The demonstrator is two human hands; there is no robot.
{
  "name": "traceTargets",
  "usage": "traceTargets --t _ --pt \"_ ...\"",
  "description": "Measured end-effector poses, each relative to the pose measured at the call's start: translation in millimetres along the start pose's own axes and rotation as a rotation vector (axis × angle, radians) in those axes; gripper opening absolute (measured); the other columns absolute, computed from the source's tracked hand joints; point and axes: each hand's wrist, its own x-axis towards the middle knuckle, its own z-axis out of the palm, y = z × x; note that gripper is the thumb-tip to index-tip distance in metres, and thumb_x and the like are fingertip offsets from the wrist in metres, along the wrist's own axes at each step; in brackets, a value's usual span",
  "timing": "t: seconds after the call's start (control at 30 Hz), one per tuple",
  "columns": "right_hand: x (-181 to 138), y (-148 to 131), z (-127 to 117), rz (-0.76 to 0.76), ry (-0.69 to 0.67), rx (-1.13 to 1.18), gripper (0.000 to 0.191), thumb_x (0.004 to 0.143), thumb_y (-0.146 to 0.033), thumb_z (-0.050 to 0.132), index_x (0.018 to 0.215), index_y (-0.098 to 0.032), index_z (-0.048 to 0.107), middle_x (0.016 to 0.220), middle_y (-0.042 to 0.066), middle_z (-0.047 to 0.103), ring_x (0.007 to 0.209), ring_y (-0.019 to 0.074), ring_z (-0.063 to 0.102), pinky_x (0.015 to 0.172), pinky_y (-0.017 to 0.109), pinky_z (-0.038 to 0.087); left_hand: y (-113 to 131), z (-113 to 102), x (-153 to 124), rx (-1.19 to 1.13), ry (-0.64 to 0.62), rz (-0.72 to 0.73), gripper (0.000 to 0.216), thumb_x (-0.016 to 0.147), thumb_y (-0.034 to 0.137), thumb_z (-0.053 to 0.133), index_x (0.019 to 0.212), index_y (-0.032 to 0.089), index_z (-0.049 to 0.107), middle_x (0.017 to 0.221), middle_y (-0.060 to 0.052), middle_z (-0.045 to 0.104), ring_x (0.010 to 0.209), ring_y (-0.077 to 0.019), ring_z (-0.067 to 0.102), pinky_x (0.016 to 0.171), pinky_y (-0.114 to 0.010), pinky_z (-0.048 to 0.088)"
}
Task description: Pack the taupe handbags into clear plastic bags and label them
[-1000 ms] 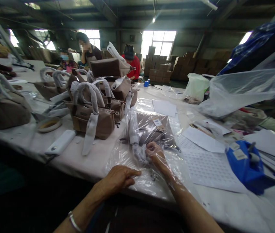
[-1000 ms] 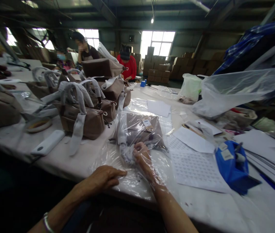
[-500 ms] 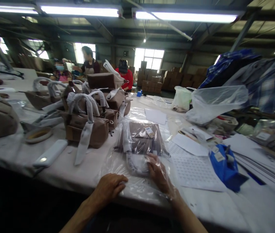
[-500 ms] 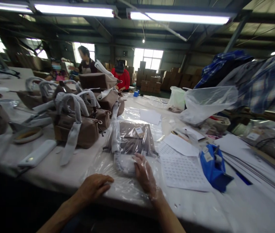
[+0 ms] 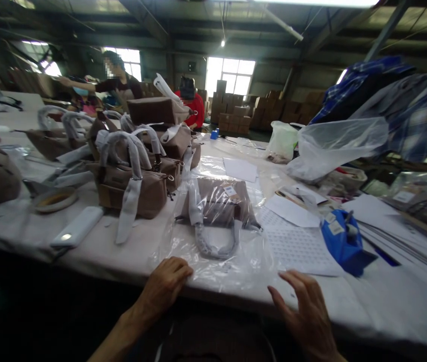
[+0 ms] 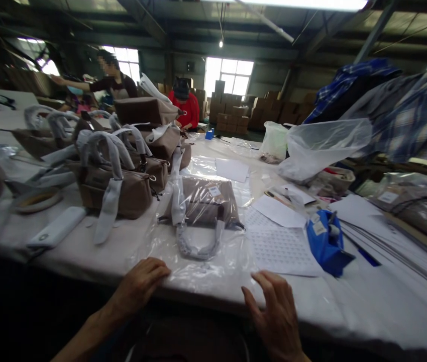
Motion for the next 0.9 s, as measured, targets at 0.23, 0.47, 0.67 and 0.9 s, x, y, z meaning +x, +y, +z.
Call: traceTargets --t 0.23,0.47,0.67,0.9 --pt "5 17 28 0.280 -0.052 0.046 0.042 0.098 -0.046 0.046 0.130 -0.018 0.049 0.086 0.005 0.069 0.067 0.0188 0.069 0.058 0.030 0.058 -4 -1 2 0.020 -0.109 -0.064 0.018 0.091 0.007 0.051 0.091 0.020 0.063 0.088 -0.003 0.063 0.082 -0.0205 0.055 0.075 -0.033 0.042" --pt "23 10 -6 0.111 0.136 0.116 0.011 0.095 -0.029 0.056 0.099 -0.021 0.063 0.089 0.004 0.066 0.081 0.0186 0.066 0.079 0.031 0.054 -3 -2 2 0.019 -0.173 -0.089 0.025 0.092 0.004 0.047 0.101 0.022 0.061 0.092 -0.004 0.061 0.085 -0.0212 0.051 0.076 -0.034 0.038" --pt "92 -16 10 0.057 -0.012 0.191 0.020 0.094 -0.031 0.054 0.109 -0.026 0.066 0.105 0.006 0.068 0.098 0.0226 0.066 0.085 0.035 0.054 7 -5 8 0.093 -0.319 -0.151 0.027 0.085 0.000 0.048 0.096 0.022 0.059 0.098 -0.004 0.061 0.089 -0.0210 0.051 0.079 -0.034 0.039" --pt "60 -23 61 0.091 -0.741 0.497 0.017 0.073 -0.014 0.057 0.077 -0.025 0.069 0.076 0.000 0.071 0.067 0.0153 0.068 0.060 0.021 0.052 11 -23 11 0.035 -0.363 -0.325 0.025 0.078 0.006 0.059 0.096 0.022 0.062 0.102 -0.004 0.064 0.094 -0.0228 0.056 0.083 -0.034 0.040"
